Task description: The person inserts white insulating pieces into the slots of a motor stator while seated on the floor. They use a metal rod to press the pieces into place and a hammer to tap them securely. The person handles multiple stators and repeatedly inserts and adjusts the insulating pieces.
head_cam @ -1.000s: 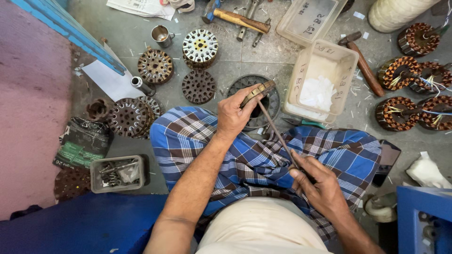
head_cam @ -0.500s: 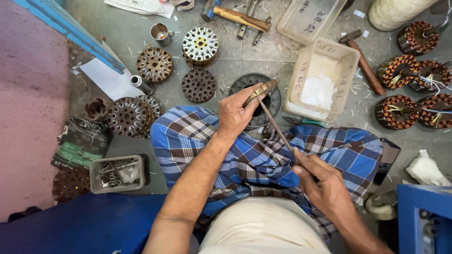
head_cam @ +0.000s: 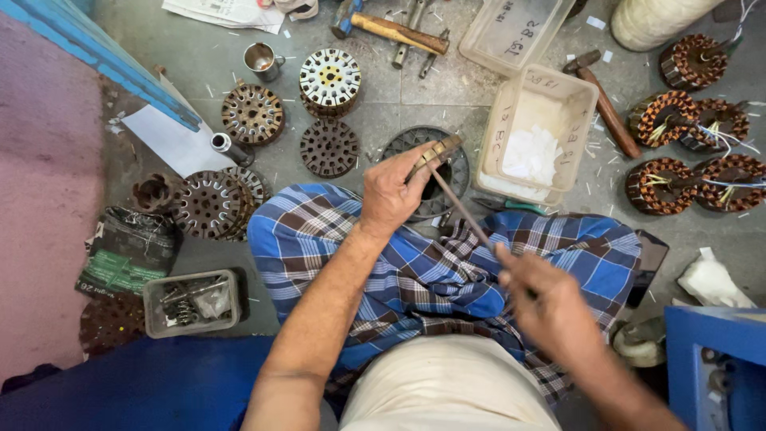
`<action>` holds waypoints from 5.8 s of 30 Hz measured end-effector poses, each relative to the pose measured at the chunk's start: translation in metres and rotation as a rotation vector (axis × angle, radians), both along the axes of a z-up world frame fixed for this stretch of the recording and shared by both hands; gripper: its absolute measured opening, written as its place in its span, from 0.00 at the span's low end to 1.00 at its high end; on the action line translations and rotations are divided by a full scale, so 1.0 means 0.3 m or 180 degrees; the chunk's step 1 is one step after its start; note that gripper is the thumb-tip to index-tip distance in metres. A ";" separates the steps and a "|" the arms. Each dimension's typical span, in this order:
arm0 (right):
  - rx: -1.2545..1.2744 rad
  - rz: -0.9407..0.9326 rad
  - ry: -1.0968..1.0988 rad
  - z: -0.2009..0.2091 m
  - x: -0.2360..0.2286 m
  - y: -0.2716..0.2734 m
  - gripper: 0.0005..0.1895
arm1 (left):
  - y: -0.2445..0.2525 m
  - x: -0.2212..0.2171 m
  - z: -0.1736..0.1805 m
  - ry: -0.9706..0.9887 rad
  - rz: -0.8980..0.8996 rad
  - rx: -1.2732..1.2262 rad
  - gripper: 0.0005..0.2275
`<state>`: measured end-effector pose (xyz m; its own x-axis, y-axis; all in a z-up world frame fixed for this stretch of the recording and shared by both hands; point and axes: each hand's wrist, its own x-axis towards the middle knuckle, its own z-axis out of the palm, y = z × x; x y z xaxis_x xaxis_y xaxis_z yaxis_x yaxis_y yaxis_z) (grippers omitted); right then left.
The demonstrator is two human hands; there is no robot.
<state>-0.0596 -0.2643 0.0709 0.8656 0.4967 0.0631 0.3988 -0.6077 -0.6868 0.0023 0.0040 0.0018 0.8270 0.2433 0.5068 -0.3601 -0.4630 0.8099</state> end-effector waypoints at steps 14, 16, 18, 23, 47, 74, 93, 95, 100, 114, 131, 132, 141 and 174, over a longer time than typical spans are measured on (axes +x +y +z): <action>-0.0387 -0.0438 0.1099 0.049 0.060 -0.002 0.17 | 0.000 0.003 0.005 -0.0083 0.0147 0.0212 0.13; -0.0495 -0.0570 0.1570 0.057 0.103 -0.018 0.17 | -0.001 -0.006 0.003 -0.0150 0.0140 0.0204 0.12; -0.0437 -0.0527 0.1663 0.066 0.133 -0.040 0.18 | -0.007 -0.007 0.009 -0.0230 0.0129 0.0191 0.12; -0.0192 0.0323 0.0832 0.087 0.047 -0.100 0.29 | -0.022 -0.017 0.022 -0.0200 0.0085 0.0174 0.14; 0.0506 -0.0924 0.1761 -0.022 0.021 -0.141 0.27 | -0.006 0.047 0.061 0.0545 -0.0178 -0.0437 0.13; 0.0631 -0.1533 0.2298 -0.082 0.040 -0.137 0.24 | -0.016 0.068 0.053 0.0485 0.0051 -0.0192 0.10; -0.0498 -0.0690 0.0050 0.025 -0.001 -0.015 0.24 | -0.024 0.072 0.049 0.0175 0.0160 -0.0112 0.11; 0.0036 -0.1054 0.1161 0.020 0.028 -0.032 0.22 | -0.022 0.071 0.054 0.0077 0.0142 0.0010 0.10; -0.0681 -0.0645 -0.0001 -0.026 -0.020 -0.048 0.23 | -0.021 0.078 0.063 -0.0020 0.0084 0.0077 0.11; -0.1025 -0.0660 0.0250 -0.085 -0.018 -0.100 0.20 | -0.033 0.071 0.035 -0.0105 0.0248 0.0152 0.09; -0.1416 -0.0870 0.0432 0.124 -0.037 -0.069 0.24 | -0.042 0.040 0.038 0.0037 0.0068 0.0130 0.14; -0.1963 -0.0958 0.0447 0.131 -0.045 -0.063 0.25 | -0.043 0.039 0.035 0.0072 0.0056 0.0061 0.15; -0.1409 -0.0815 -0.0003 0.224 -0.037 -0.066 0.21 | -0.046 0.037 0.001 0.0043 -0.0071 0.0010 0.15; 0.2475 -0.0193 -0.0480 0.278 0.453 -0.023 0.14 | -0.001 0.041 -0.010 0.0118 -0.0313 -0.0631 0.13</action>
